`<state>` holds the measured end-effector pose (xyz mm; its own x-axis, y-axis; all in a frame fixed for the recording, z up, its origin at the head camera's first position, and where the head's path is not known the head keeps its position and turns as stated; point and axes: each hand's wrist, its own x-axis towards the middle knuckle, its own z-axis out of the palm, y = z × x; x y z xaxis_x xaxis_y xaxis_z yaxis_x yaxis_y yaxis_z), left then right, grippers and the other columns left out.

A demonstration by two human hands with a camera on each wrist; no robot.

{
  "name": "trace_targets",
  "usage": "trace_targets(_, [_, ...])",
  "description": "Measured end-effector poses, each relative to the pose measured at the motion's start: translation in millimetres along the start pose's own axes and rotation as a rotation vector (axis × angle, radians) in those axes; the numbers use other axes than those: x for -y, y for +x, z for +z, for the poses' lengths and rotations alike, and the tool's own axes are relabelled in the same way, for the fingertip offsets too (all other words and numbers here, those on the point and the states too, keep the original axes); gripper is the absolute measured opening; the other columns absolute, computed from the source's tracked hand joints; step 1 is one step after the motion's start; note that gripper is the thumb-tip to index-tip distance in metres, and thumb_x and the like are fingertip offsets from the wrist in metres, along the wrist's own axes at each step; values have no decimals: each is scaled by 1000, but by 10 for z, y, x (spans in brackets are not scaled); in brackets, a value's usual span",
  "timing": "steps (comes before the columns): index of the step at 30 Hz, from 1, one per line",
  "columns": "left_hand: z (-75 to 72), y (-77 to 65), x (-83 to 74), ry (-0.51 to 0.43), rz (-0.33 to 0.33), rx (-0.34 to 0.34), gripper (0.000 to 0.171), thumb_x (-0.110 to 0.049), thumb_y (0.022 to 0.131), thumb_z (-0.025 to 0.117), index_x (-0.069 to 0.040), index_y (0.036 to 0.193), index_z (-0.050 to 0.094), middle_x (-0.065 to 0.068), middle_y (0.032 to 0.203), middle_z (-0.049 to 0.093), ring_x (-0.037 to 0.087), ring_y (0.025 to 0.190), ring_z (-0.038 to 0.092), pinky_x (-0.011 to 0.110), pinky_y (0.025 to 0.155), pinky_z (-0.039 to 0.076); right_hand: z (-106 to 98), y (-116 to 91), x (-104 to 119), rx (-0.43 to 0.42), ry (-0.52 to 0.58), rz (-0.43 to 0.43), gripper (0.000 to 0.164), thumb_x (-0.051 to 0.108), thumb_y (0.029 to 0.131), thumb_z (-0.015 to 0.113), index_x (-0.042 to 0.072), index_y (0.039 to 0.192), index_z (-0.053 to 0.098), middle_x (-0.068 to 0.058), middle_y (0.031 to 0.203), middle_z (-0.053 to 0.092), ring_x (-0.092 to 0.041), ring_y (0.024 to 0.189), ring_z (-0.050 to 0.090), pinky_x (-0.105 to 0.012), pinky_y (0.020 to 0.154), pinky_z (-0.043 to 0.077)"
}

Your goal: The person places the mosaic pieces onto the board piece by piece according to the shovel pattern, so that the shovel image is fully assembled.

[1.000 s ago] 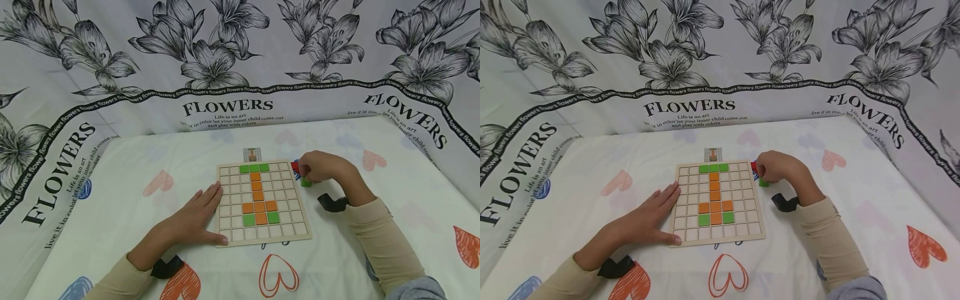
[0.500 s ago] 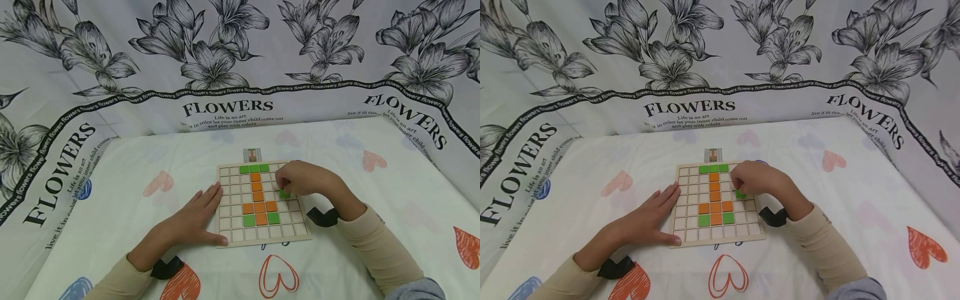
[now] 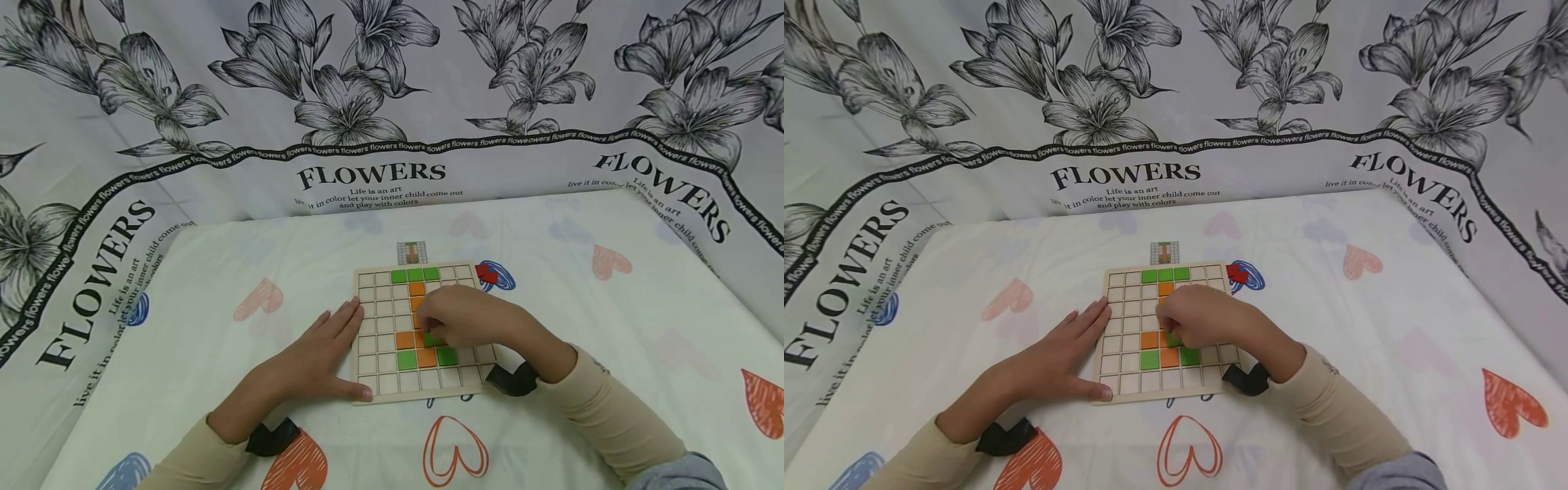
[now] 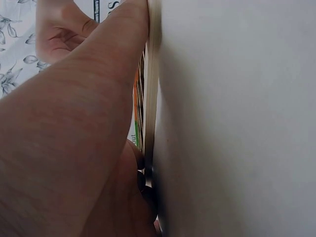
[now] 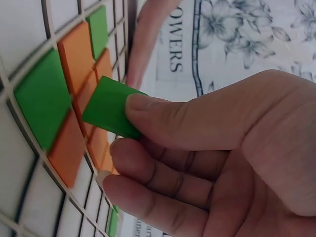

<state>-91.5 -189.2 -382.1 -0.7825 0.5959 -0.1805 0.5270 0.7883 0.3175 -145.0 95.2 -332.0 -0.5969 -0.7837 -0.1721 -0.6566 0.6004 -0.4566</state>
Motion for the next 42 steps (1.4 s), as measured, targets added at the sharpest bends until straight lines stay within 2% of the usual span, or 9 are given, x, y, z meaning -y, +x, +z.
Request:
trace_targets(8, [3,6,3,-5,-3,4,129,-83,75,61,-2,160,10,11,167,4,24,152,6,50,121,10,99,53,64,-15,-18,0,15,4,90,72,18,86,70,11,78,57,-12,77,54,-27,70,48])
trace_targets(42, [28,30,23,-6,-26,17,132,-88,71,57,-5,161,8,8,168,2,24,153,5,50,121,10,104,57,69,-22,25,-14,14,2,90,70,14,85,71,8,78,58,-13,75,53,-28,69,48])
